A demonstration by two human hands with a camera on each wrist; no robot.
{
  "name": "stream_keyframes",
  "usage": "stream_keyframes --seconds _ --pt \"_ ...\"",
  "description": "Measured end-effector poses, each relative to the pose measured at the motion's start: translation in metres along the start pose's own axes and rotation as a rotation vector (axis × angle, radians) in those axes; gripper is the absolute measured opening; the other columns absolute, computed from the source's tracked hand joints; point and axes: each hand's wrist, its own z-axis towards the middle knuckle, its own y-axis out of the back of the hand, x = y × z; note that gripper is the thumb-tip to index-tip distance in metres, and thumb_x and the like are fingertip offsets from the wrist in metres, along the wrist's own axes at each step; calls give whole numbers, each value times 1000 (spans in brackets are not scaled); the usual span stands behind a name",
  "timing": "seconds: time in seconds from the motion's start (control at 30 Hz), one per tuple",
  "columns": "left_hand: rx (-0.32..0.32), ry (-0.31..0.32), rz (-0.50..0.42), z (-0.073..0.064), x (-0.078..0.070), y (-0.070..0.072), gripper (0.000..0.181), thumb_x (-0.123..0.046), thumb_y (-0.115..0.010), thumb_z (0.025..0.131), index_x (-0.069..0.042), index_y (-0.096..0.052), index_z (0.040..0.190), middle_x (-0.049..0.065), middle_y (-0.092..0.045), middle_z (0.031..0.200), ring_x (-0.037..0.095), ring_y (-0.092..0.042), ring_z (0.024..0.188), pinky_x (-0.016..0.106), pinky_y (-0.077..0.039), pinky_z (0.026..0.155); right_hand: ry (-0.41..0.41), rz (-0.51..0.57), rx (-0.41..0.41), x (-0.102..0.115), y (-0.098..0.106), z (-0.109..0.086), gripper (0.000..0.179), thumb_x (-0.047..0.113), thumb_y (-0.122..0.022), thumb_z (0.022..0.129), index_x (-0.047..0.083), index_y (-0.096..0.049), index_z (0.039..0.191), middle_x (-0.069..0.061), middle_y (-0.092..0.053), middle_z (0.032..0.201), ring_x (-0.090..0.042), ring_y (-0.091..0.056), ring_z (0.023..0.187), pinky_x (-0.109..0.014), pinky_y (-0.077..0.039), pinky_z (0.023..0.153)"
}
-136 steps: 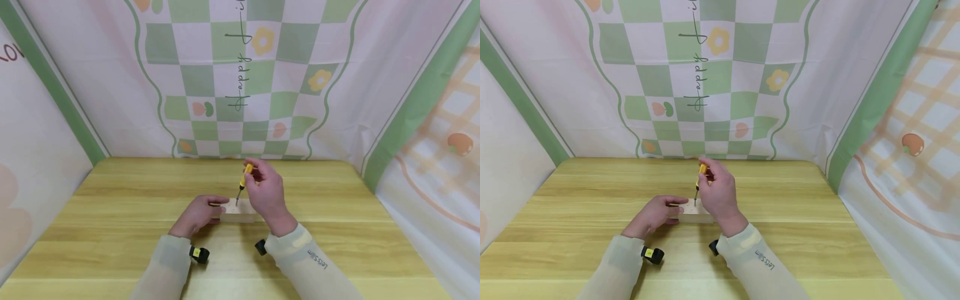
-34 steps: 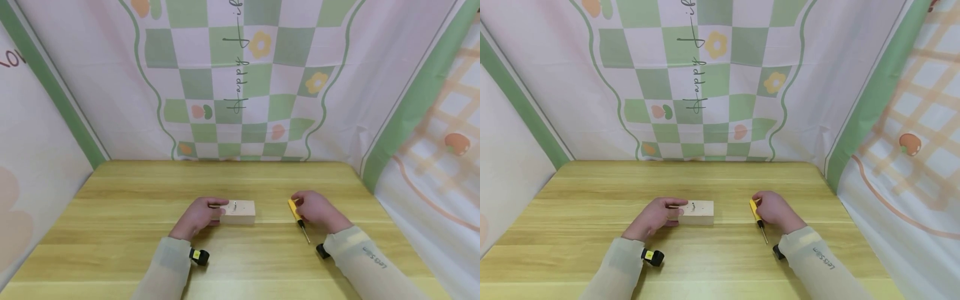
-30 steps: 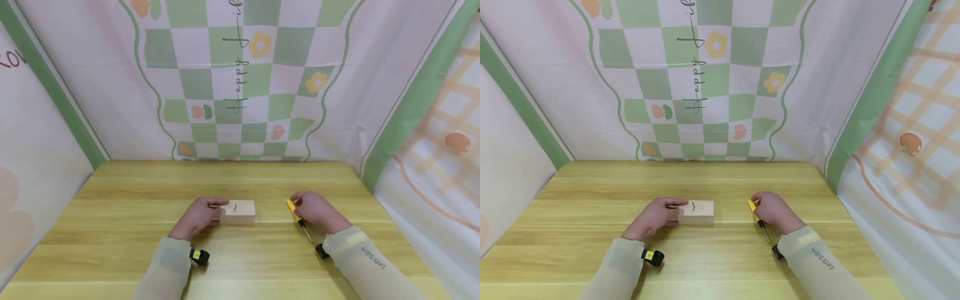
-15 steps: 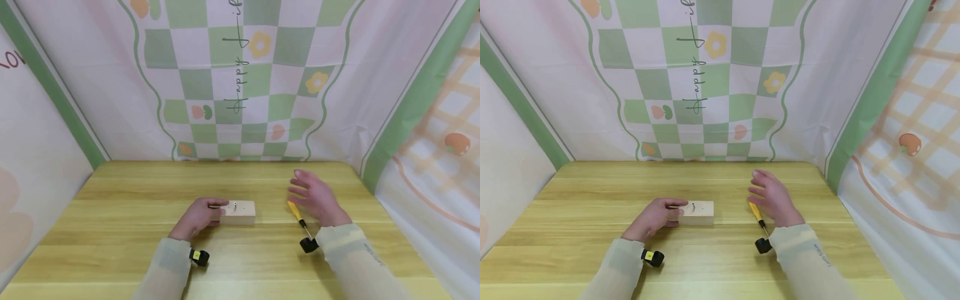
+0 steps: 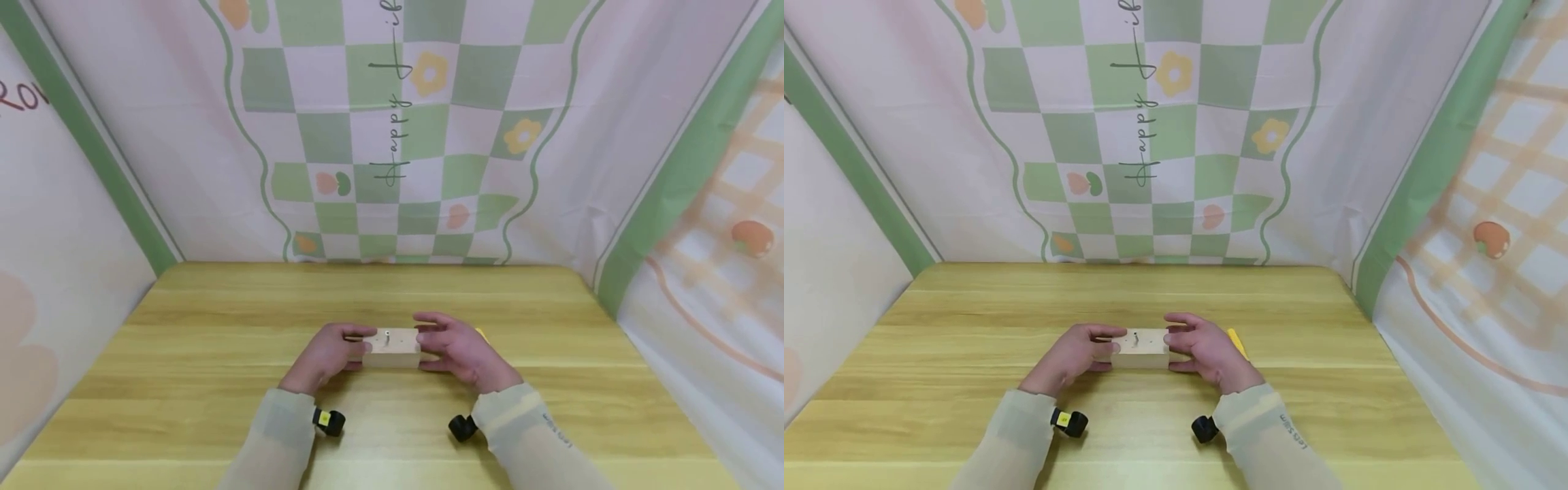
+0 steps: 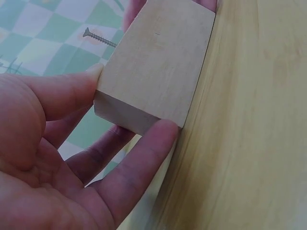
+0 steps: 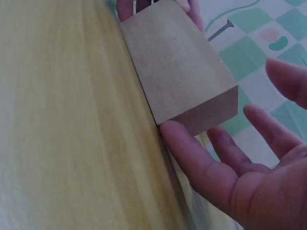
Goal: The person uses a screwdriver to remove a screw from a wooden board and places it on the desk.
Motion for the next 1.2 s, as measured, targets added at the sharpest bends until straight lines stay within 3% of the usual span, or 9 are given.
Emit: stream_keyframes --seconds 0.27,0.5,0.7,0.83,0.97,1.07,1.2 --pt "-14 -8 0 0 0 -4 28 -5 -69 93 -10 -73 120 15 -57 133 28 -62 104 38 -59 81 7 -73 -33 -1 -5 -1 59 -1 -69 90 0 -47 145 -20 -41 143 -39 -55 112 -53 -54 87" --pt "-23 -11 -3 1 0 -10 27 -6 -69 94 -13 -74 120 16 -56 133 29 -62 104 37 -59 79 13 -153 -115 -3 -6 -1 54 -8 -71 85 1 -57 137 -17 -50 136 -35 -60 105 -48 -58 81" --pt "-7 -27 90 -3 -1 -9 28 -16 -68 97 -17 -72 125 14 -56 134 28 -62 105 37 -58 81 11 -172 -130 -5 -5 -1 52 -7 -70 86 2 -59 136 -16 -52 134 -36 -60 105 -47 -58 80" --pt "-30 -149 205 -10 -7 -2 45 -29 -73 93 -27 -62 137 3 -53 140 26 -55 119 43 -52 93 8 -175 -141 -5 -5 0 52 -9 -70 86 3 -60 135 -16 -53 133 -35 -61 104 -46 -58 80" --pt "-55 -342 144 -16 -14 3 59 -17 -77 90 -32 -54 143 -9 -43 147 25 -42 134 44 -47 102 9 -179 -143 -5 -5 0 52 -10 -69 86 3 -60 135 -16 -53 132 -34 -62 102 -46 -59 80" --pt "-9 -465 51 -16 -16 1 60 -4 -77 88 -25 -58 141 -5 -46 144 25 -44 132 43 -48 100 9 -179 -141 -5 -5 0 51 -10 -69 86 3 -61 135 -16 -53 132 -33 -62 102 -46 -59 79" --pt "52 -563 25 -10 -15 -6 51 3 -75 87 -13 -63 134 3 -51 137 32 -50 125 45 -50 98 11 -177 -128 -6 -3 0 50 -9 -70 87 3 -60 135 -15 -53 132 -33 -62 102 -46 -58 80"
